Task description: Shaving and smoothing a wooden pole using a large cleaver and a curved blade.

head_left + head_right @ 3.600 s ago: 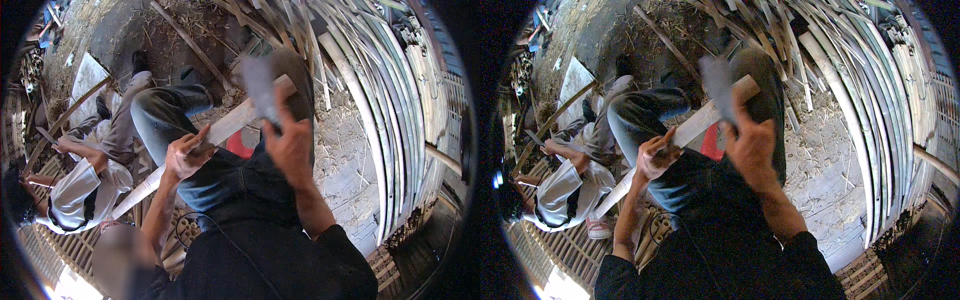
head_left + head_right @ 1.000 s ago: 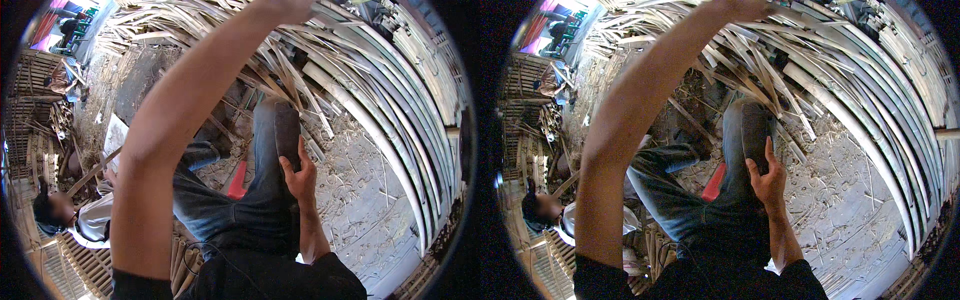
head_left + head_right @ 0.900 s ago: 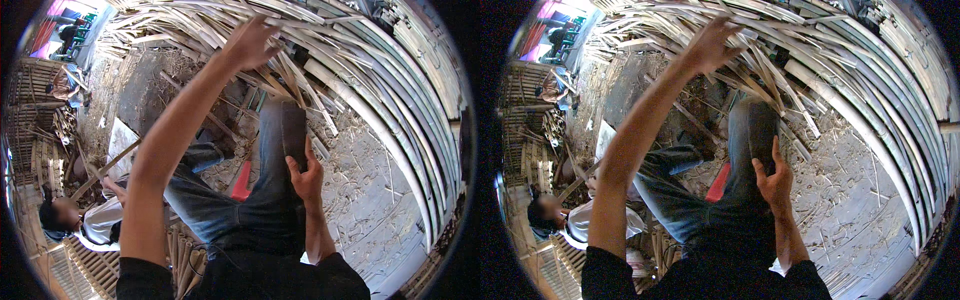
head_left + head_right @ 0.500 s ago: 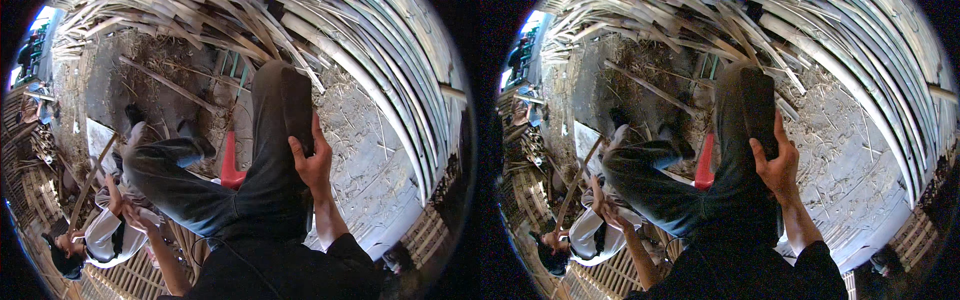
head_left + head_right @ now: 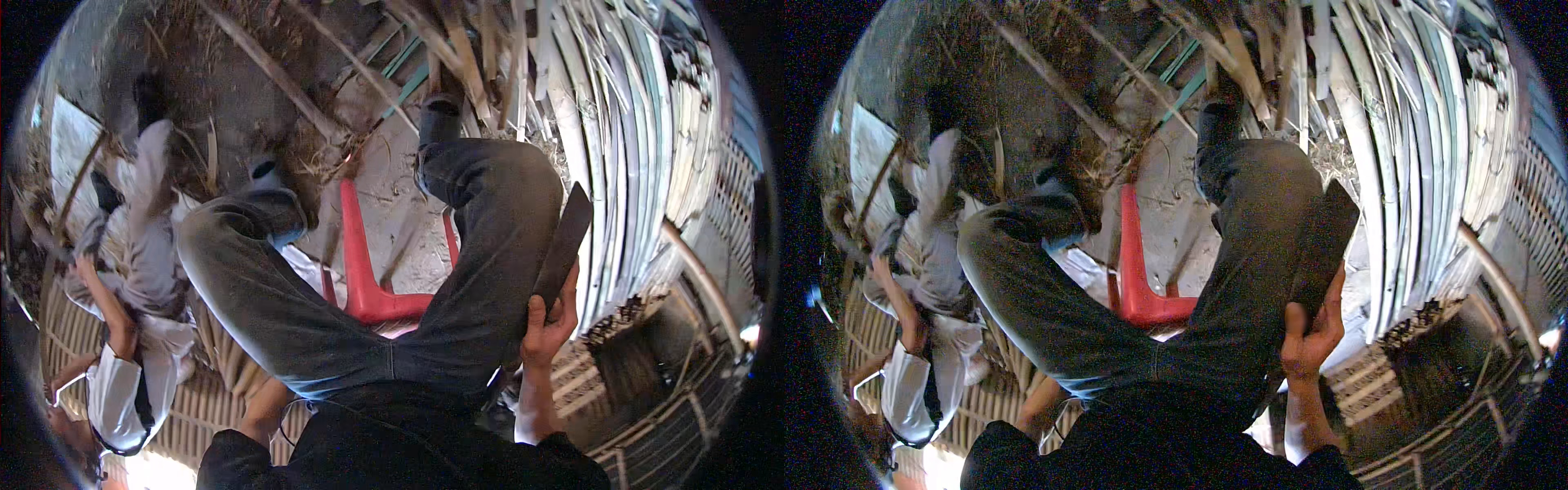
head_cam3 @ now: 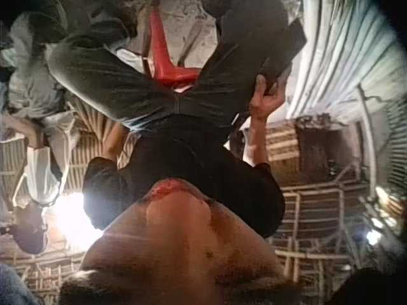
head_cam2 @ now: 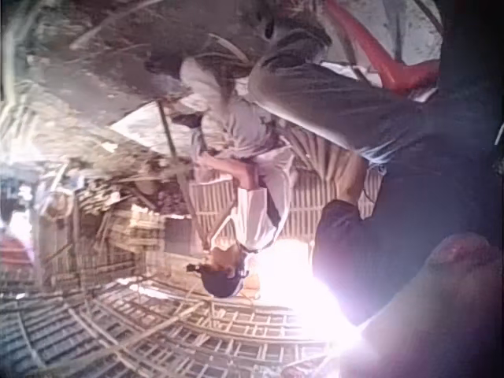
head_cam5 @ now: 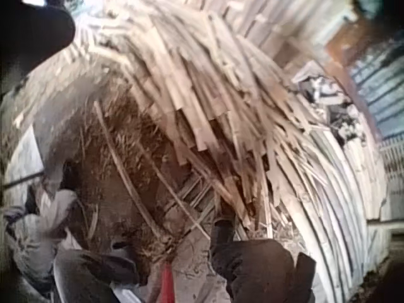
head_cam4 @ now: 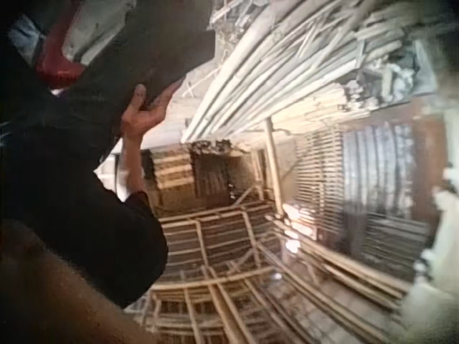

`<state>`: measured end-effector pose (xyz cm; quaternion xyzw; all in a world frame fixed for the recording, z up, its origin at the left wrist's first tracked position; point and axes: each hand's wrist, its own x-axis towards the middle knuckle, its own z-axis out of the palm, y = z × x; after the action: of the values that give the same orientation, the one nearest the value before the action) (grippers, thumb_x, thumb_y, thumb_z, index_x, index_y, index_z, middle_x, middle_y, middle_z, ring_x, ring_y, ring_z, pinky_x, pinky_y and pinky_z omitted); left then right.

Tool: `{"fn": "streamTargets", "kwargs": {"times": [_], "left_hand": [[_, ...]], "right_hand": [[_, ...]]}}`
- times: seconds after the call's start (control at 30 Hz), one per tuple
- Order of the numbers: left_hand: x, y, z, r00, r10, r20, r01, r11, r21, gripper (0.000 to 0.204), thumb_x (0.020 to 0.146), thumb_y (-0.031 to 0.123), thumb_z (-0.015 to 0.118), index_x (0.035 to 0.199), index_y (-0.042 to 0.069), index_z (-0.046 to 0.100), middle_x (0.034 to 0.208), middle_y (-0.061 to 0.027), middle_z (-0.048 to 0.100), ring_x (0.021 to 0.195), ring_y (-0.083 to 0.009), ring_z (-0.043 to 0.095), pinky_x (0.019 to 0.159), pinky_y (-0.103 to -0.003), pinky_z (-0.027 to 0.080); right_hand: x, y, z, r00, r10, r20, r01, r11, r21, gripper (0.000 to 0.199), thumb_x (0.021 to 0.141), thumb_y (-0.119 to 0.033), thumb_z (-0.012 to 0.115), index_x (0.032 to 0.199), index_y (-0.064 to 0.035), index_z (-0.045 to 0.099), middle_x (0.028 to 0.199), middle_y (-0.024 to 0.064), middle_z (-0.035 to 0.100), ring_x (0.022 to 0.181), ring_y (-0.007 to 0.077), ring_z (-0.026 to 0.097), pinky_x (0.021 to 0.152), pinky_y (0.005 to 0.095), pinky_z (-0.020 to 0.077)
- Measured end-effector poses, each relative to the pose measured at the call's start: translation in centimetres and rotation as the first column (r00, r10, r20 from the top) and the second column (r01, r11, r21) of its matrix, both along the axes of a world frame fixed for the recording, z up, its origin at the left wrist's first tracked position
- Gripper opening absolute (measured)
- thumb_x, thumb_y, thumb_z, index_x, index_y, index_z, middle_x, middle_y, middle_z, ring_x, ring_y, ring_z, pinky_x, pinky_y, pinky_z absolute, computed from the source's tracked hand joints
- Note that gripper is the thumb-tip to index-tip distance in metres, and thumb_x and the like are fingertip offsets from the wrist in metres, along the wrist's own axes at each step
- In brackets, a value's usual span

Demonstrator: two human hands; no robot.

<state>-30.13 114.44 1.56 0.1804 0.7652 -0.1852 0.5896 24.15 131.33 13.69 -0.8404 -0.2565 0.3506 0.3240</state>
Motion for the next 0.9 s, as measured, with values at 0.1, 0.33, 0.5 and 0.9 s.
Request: {"fn": "streamTargets", "kwargs": {"times": [0.1,0.33,0.5,0.9], "left_hand": [[0.1,-2.1,3.3,0.998,0.067,-0.006,-0.067,0.994,-0.087,0.049,0.105,0.032,0.061,0.14,-0.004,0.06,0.129,-0.0164,0.069,0.111,-0.0252,0.068,0.092,-0.038,0.057],[5.3,-6.4,8.4,0.955,0.295,0.015,-0.291,0.948,-0.125,0.05,0.104,0.032,0.062,0.139,-0.004,0.06,0.128,-0.0163,0.069,0.109,-0.0248,0.068,0.091,-0.038,0.057],[10.3,-8.5,11.0,0.849,0.529,0.012,-0.526,0.846,-0.083,0.05,0.103,0.033,0.063,0.138,-0.004,0.061,0.127,-0.0162,0.07,0.109,-0.0246,0.068,0.091,-0.038,0.057],[28.2,-28.2,21.7,0.459,0.885,-0.074,-0.887,0.451,-0.101,0.051,0.102,0.033,0.065,0.136,-0.005,0.063,0.124,-0.016,0.071,0.106,-0.024,0.069,0.089,-0.038,0.058]], "right_hand": [[-0.4,2.4,2.7,0.995,0.095,-0.001,-0.094,0.984,-0.151,0.081,0.102,-0.027,0.071,0.163,0.0075,0.03,0.159,0.0241,0.047,0.141,0.0297,0.051,0.117,0.0389,0.0392],[-3.7,5.1,10.7,0.918,0.395,0.036,-0.32,0.792,-0.519,0.077,0.098,-0.013,0.073,0.164,-0.0005,0.035,0.152,0.0225,0.057,0.132,0.0269,0.059,0.112,0.0374,0.0453],[-7.4,4.7,13.7,0.837,0.532,-0.127,-0.501,0.652,-0.569,0.078,0.097,-0.022,0.076,0.162,-0.0011,0.038,0.137,0.0223,0.068,0.118,0.0263,0.067,0.103,0.0358,0.0505],[-9.2,3.8,12.4,0.089,0.973,-0.211,-0.874,-0.025,-0.485,0.073,0.097,-0.011,0.074,0.161,-0.0011,0.04,0.132,0.0194,0.07,0.114,0.024,0.068,0.101,0.0335,0.0527]]}}
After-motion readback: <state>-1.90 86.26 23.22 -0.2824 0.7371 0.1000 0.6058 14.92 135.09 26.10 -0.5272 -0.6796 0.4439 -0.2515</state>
